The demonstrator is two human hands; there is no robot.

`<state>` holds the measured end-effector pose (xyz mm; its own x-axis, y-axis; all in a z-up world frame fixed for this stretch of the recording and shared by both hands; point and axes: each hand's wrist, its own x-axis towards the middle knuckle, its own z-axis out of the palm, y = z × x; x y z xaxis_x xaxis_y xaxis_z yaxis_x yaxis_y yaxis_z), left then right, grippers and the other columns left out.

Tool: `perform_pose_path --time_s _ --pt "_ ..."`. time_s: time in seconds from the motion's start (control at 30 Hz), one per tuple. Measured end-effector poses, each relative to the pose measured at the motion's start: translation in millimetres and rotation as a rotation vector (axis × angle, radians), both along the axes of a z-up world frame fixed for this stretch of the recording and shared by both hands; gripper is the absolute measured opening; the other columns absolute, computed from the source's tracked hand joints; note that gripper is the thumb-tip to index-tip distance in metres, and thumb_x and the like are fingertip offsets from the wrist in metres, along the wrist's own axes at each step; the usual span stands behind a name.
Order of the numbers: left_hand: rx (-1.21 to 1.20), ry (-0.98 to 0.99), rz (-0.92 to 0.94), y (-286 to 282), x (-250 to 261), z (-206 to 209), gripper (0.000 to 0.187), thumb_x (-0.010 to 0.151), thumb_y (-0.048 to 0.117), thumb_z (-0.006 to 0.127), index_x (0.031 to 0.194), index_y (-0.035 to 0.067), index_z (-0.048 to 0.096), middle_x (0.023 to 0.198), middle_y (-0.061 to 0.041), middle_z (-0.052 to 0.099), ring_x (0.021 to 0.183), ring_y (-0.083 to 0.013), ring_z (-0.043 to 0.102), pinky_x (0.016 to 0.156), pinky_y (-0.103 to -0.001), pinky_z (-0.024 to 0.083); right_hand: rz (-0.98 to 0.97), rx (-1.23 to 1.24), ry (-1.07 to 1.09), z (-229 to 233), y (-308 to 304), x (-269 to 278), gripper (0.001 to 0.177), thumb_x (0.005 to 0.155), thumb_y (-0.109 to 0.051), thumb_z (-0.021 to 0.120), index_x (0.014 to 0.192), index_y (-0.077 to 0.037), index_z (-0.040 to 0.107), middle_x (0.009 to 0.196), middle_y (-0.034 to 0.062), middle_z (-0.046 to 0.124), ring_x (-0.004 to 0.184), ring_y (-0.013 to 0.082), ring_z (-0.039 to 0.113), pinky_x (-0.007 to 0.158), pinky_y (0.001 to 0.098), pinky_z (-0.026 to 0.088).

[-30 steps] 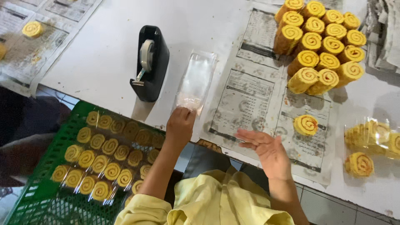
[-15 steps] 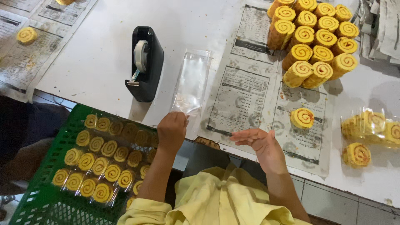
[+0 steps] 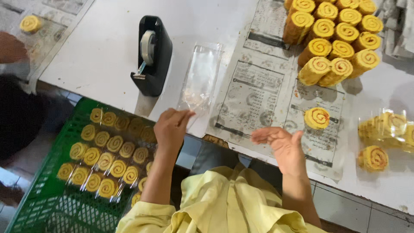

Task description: The person packages small swirled bread rolls by placing each roll into a plastic sleeve and then using a tape dispenser.

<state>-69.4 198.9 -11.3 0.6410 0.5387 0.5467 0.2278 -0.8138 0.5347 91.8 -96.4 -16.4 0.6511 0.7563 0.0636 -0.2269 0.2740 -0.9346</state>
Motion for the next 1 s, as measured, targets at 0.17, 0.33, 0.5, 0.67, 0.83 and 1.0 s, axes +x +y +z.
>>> perform_pose_path --time_s 0.17,0.33,0.5,0.67,0.83,1.0 --pt "-0.167 -0.128 0.029 -6.3 -19.8 38.9 0.017 0.097 0.024 0.080 0.096 0.008 0.082 0.073 -0.008 0.075 0.065 -0.0230 0.073 0.061 -0.029 0.059 -0.064 -0.054 -0.081 10.8 -4.1 3.6 0.099 0.098 -0.077 0.014 0.124 0.004 0.066 0.116 0.0279 0.076 0.107 0.0358 0.075 0.094 0.0461 0.056" --pt "-0.655 -0.228 -0.216 -56.3 -27.5 75.1 0.008 0.089 0.018 0.081 0.092 0.011 0.081 0.073 -0.008 0.078 0.064 -0.0181 0.076 0.062 -0.030 0.063 -0.051 -0.016 -0.070 -8.8 5.5 12.9 0.075 0.095 -0.056 0.048 0.134 0.008 0.056 0.130 0.0315 0.066 0.117 0.0432 0.069 0.096 0.0536 0.056" --pt "-1.144 -0.354 -0.560 -91.2 -11.3 63.2 0.012 0.091 0.009 0.076 0.092 -0.002 0.076 0.077 -0.020 0.078 0.063 -0.0247 0.077 0.058 -0.037 0.065 0.293 0.210 0.152 20.0 30.1 -20.1 0.106 0.080 -0.067 0.075 0.152 0.003 0.039 0.149 0.0299 0.052 0.124 0.0372 0.063 0.104 0.0543 0.053" --pt "-1.242 -0.279 -0.422 -101.1 2.7 58.2 0.019 0.103 0.009 0.061 0.107 -0.005 0.073 0.095 -0.022 0.079 0.079 -0.0250 0.079 0.072 -0.039 0.067 -0.077 0.065 0.096 -10.9 8.2 -15.7 0.014 0.084 0.002 0.075 0.091 0.014 0.070 0.068 0.0280 0.071 0.052 0.0347 0.074 0.042 0.0403 0.062" --pt "-1.673 -0.321 -0.708 -111.1 14.2 10.8 0.034 0.098 0.016 0.067 0.123 -0.006 0.069 0.122 -0.033 0.070 0.109 -0.0417 0.071 0.089 -0.052 0.063 -0.294 -0.088 -0.097 11.1 -18.6 -2.2 0.015 0.087 -0.002 0.077 0.093 0.010 0.071 0.067 0.0215 0.070 0.052 0.0208 0.070 0.047 0.0278 0.057" --pt "-2.093 -0.370 -1.120 -148.4 39.8 -37.2 0.059 0.095 0.016 0.070 0.148 -0.002 0.051 0.150 -0.034 0.049 0.137 -0.0472 0.050 0.108 -0.055 0.049 -0.373 -0.184 -0.214 22.9 -53.3 9.0 0.014 0.088 -0.001 0.075 0.097 0.010 0.071 0.067 0.0206 0.068 0.052 0.0185 0.065 0.049 0.0261 0.055"
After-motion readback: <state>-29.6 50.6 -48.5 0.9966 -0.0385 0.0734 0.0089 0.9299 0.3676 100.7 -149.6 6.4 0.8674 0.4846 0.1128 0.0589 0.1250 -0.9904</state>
